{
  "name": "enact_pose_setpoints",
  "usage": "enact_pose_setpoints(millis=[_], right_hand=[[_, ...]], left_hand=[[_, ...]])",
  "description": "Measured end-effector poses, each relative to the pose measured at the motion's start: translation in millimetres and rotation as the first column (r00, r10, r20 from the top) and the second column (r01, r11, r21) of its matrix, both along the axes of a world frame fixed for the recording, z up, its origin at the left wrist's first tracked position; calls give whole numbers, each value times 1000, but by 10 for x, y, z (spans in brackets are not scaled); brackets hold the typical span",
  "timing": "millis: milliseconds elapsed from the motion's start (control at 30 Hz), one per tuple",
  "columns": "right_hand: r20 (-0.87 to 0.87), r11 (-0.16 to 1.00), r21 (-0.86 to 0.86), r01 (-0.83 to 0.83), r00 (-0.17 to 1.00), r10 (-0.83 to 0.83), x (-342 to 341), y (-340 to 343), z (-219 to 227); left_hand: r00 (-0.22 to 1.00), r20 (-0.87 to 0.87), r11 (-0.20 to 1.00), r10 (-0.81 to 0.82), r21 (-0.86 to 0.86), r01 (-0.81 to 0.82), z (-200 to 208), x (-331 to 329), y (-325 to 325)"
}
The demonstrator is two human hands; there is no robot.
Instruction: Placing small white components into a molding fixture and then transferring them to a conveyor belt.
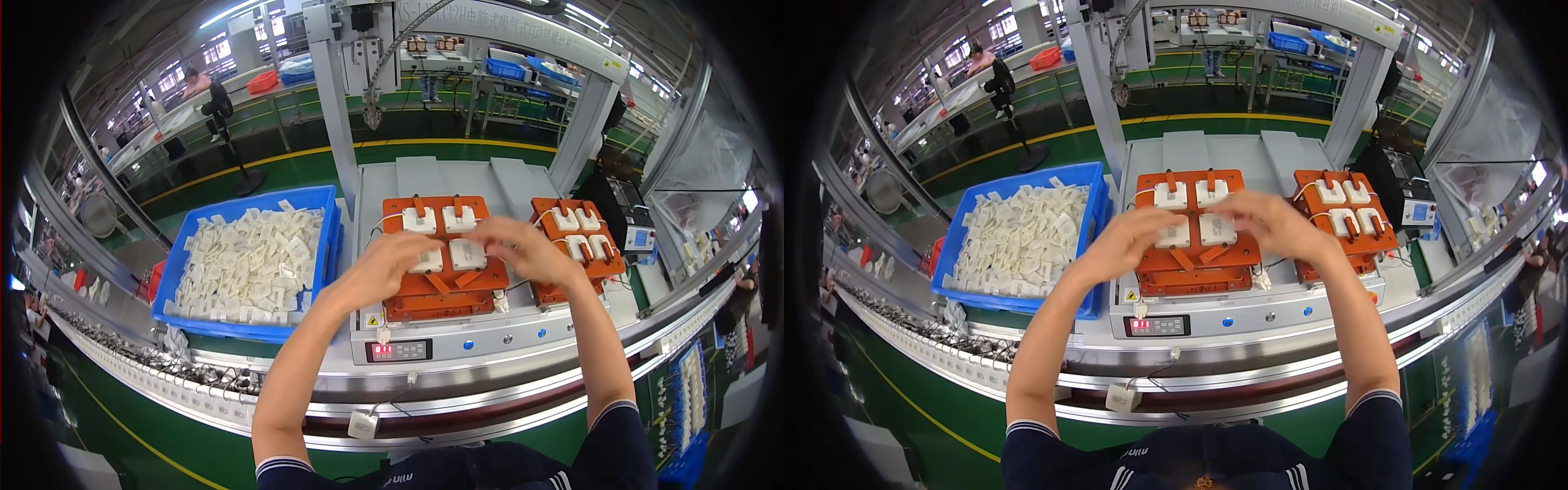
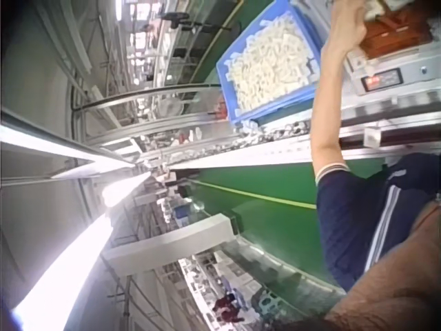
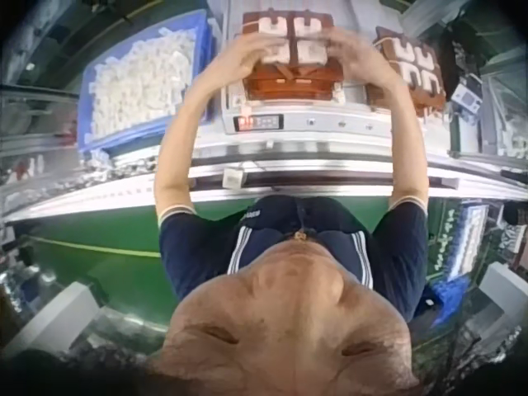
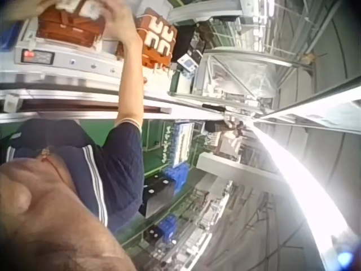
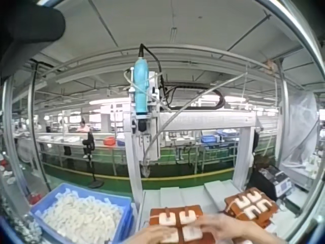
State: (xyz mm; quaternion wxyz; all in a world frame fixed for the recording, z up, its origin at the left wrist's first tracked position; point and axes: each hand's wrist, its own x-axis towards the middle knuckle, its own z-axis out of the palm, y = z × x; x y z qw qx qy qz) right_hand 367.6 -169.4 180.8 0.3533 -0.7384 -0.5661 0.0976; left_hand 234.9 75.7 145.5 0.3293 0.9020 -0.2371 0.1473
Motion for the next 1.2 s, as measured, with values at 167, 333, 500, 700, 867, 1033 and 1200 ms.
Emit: enact_pose_setpoints(millis=[167, 333, 500, 700, 867, 1033, 1200], right_hand=[[322, 992, 35, 118, 939, -123, 551, 305, -127], [493, 994, -81, -67, 864, 99, 827, 480, -158], [610, 981, -172, -87, 773, 176, 895, 661, -160], [646, 980, -156, 127, 763, 4, 838, 870, -296], [568, 932, -96, 349, 788, -237, 910, 924, -345], [487, 821, -185, 540, 776, -400, 636, 599, -31], [306, 768, -383, 513, 855, -419, 512, 358, -122]], left_hand=[[961, 135, 970, 243, -15, -243, -36, 508, 214], [964, 224, 930, 143, 303, -209, -67, 862, 349], [963, 252, 895, 99, 401, -197, -89, 1068, 288], [918, 288, 817, 272, 434, -379, -178, 1211, 199], [865, 276, 784, 420, 371, -499, -235, 1371, 171], [793, -30, 787, 609, 142, -600, -132, 1027, 338], [775, -219, 779, 592, 400, -482, 30, 889, 255]])
